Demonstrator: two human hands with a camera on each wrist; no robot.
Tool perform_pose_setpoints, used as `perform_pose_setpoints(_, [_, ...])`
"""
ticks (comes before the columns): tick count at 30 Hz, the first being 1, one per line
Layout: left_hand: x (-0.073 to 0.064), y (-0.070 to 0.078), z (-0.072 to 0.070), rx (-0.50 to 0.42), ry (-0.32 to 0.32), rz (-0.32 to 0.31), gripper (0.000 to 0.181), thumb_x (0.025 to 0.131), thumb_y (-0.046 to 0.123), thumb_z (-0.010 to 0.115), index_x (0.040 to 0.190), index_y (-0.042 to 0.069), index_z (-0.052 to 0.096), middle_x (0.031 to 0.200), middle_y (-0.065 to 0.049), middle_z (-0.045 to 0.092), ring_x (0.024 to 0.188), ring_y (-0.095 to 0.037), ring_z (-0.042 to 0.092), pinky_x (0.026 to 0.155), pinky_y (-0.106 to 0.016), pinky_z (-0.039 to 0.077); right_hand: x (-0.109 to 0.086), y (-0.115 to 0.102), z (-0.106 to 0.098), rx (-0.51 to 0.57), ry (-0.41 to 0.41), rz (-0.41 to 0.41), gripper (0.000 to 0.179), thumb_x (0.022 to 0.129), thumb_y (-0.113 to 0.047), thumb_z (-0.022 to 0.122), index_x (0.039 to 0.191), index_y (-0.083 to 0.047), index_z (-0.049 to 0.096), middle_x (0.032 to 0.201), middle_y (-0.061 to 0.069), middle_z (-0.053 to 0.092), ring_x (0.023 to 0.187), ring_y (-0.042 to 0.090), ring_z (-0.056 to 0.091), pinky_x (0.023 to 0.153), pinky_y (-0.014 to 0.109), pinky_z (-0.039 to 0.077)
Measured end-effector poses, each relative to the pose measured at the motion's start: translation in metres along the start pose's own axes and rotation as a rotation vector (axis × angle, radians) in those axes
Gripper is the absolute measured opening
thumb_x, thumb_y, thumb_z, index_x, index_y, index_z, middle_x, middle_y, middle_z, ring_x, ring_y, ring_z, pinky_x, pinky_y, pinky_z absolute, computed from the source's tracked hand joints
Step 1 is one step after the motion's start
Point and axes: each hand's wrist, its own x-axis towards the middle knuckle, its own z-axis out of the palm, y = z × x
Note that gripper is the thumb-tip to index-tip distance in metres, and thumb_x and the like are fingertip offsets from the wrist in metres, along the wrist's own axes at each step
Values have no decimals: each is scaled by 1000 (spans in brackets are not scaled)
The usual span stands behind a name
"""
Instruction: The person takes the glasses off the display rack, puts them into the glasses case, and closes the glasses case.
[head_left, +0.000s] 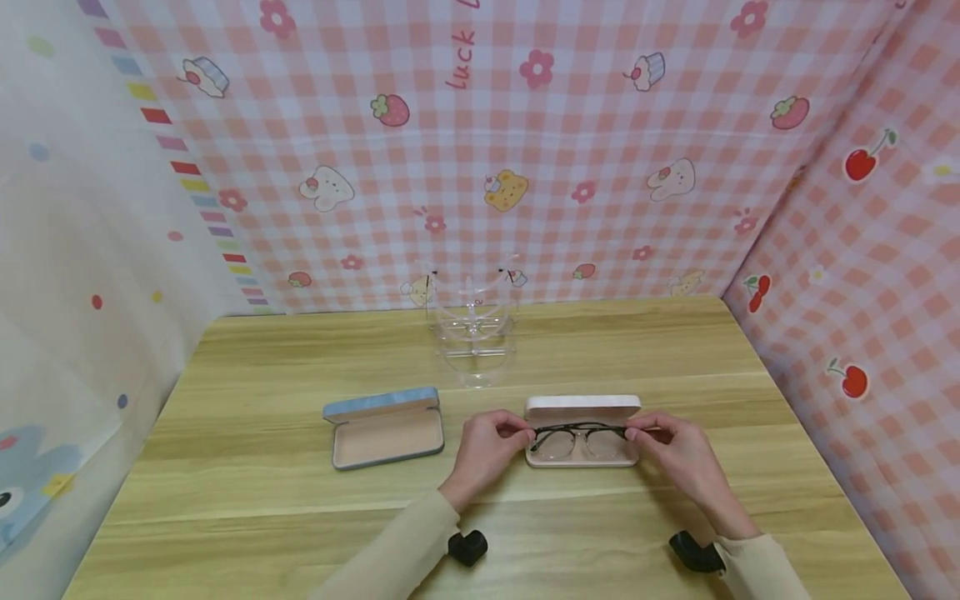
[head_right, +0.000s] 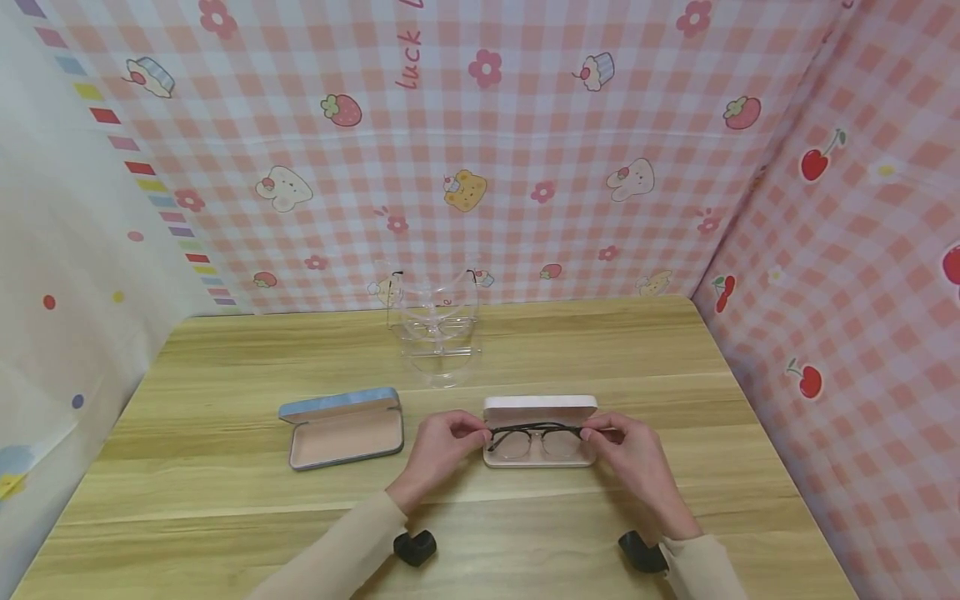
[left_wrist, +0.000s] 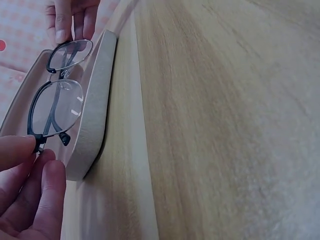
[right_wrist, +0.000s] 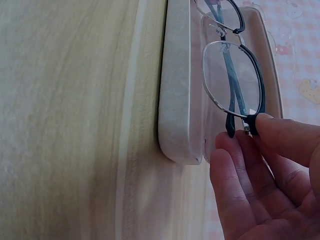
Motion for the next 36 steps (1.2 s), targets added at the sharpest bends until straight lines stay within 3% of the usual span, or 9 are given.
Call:
perform_pose_setpoints(18, [5, -4, 1, 69, -13, 1, 6, 78, 14, 78, 80, 20, 76, 78, 14, 67, 79, -7, 60, 75, -29, 50, 5, 5, 3, -19, -24, -16, 10, 89, -15, 72, 96, -8, 74, 99, 7, 71, 83, 13, 64, 66, 20, 51])
perform_pose_setpoints(36, [8, -5, 2, 106, -9, 4, 3, 78, 14, 78, 81, 16, 77, 78, 10, 68, 77, -7, 59, 73, -28, 49, 9, 10, 8, -89, -19, -41, 5, 87, -10, 72, 92, -9, 74, 92, 2, 71, 79, 12, 60, 66, 22, 49])
